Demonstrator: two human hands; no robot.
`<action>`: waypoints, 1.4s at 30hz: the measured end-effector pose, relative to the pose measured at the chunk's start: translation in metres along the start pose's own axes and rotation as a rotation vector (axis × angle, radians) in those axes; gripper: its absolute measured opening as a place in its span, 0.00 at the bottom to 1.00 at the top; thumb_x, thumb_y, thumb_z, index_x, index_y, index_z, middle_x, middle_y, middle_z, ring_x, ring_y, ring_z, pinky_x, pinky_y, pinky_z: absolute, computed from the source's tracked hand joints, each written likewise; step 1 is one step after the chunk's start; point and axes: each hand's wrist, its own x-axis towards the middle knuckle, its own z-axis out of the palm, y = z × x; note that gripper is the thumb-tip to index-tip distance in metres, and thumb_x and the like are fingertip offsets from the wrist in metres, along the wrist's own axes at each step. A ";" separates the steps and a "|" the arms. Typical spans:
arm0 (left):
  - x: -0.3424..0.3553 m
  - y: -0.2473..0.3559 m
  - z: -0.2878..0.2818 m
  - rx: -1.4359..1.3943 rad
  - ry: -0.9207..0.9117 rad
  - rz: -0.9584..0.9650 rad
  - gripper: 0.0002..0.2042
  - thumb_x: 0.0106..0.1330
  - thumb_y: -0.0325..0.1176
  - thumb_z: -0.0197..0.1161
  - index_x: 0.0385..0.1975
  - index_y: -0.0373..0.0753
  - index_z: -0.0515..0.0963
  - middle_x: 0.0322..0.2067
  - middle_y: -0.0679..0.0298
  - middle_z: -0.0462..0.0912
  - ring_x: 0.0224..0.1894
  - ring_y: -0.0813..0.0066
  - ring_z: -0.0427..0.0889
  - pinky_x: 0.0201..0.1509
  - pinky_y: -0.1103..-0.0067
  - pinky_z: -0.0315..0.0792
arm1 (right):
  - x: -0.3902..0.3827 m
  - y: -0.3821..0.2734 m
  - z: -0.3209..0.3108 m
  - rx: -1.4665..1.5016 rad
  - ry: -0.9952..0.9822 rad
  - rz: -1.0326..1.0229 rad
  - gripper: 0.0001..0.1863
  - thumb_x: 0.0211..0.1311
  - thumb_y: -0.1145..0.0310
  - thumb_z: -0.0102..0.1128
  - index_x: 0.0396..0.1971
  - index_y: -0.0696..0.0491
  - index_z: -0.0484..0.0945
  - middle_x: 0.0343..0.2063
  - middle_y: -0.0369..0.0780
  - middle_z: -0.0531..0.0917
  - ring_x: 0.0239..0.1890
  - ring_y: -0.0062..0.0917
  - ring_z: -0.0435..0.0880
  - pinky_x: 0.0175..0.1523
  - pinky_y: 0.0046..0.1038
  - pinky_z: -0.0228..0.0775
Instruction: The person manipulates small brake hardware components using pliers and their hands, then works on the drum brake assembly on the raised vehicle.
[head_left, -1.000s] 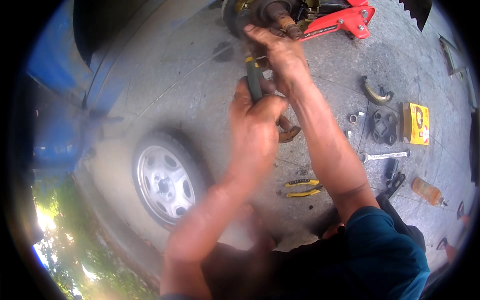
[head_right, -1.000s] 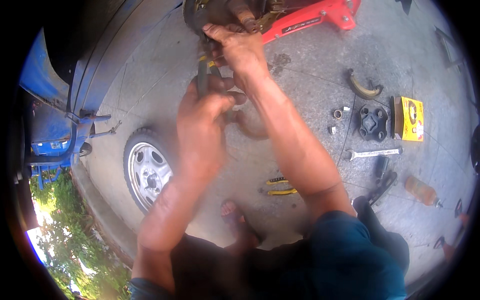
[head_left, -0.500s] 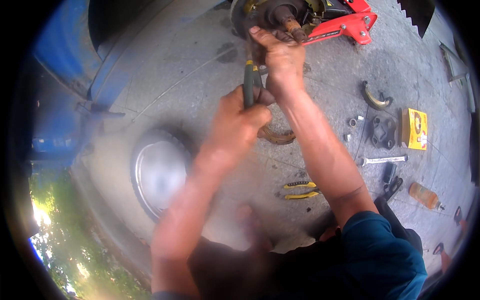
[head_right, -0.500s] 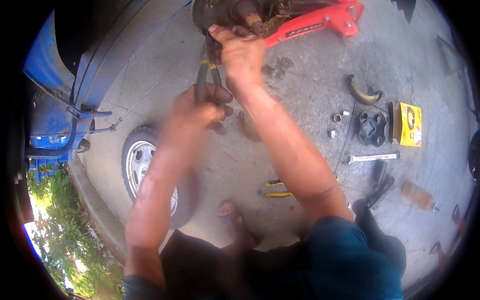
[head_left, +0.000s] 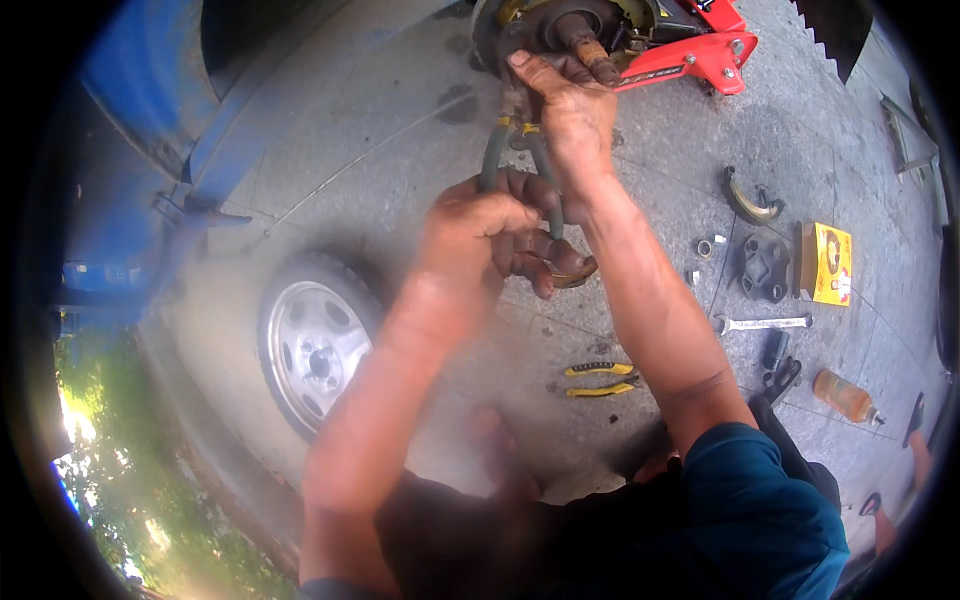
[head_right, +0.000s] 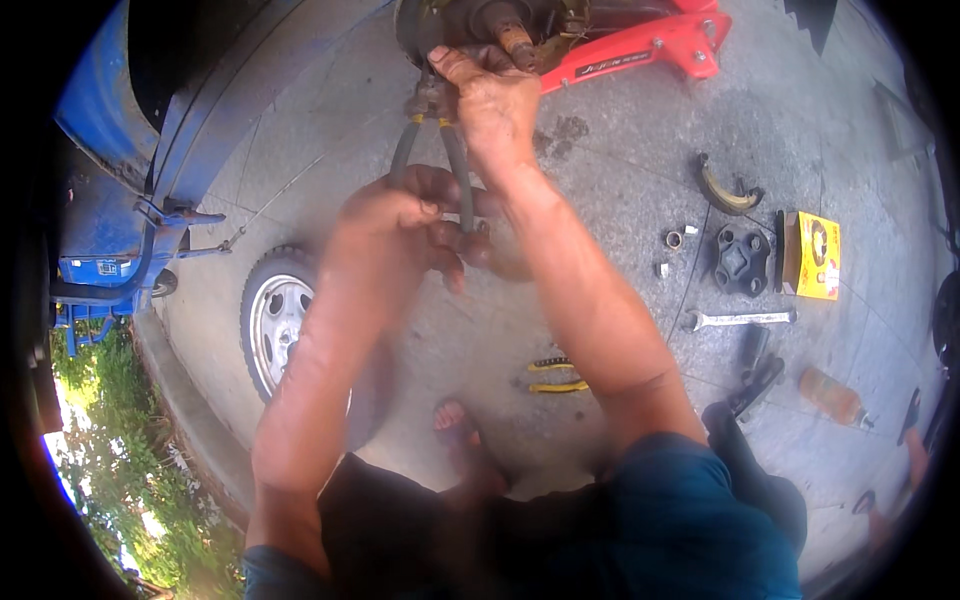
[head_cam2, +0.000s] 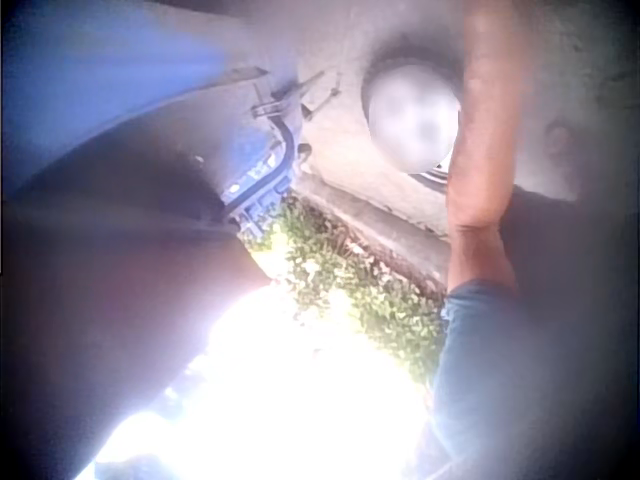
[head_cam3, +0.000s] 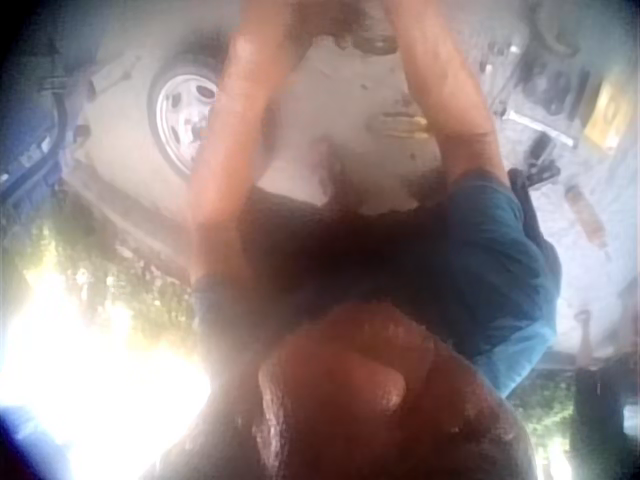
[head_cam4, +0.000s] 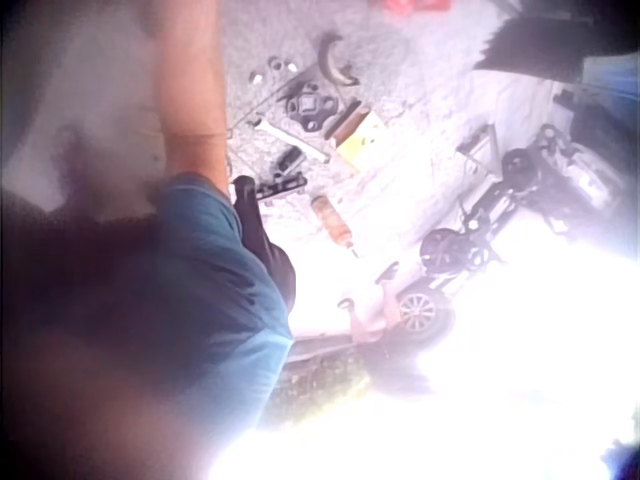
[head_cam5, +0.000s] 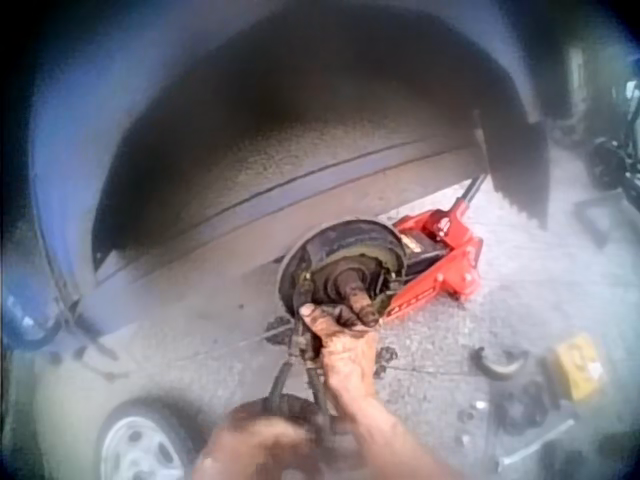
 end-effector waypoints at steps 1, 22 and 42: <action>0.000 0.001 -0.001 0.000 0.000 0.001 0.13 0.54 0.31 0.51 0.37 0.30 0.70 0.32 0.49 0.79 0.27 0.59 0.80 0.25 0.72 0.73 | -0.001 0.000 0.001 0.033 -0.020 0.007 0.08 0.52 0.72 0.65 0.25 0.61 0.77 0.19 0.35 0.75 0.19 0.17 0.70 0.23 0.22 0.62; 0.030 -0.029 0.011 0.249 0.259 0.121 0.04 0.53 0.24 0.54 0.29 0.34 0.72 0.23 0.62 0.76 0.18 0.74 0.76 0.16 0.80 0.66 | 0.010 0.005 -0.018 0.010 -0.192 0.004 0.14 0.56 0.71 0.62 0.41 0.56 0.73 0.31 0.36 0.79 0.32 0.20 0.76 0.33 0.24 0.70; 0.033 -0.022 0.001 0.291 0.080 0.053 0.12 0.60 0.35 0.59 0.38 0.33 0.74 0.27 0.60 0.78 0.24 0.72 0.77 0.27 0.78 0.71 | 0.003 -0.006 -0.024 -0.425 -0.204 0.127 0.17 0.63 0.61 0.55 0.41 0.62 0.75 0.28 0.37 0.79 0.27 0.18 0.76 0.31 0.20 0.68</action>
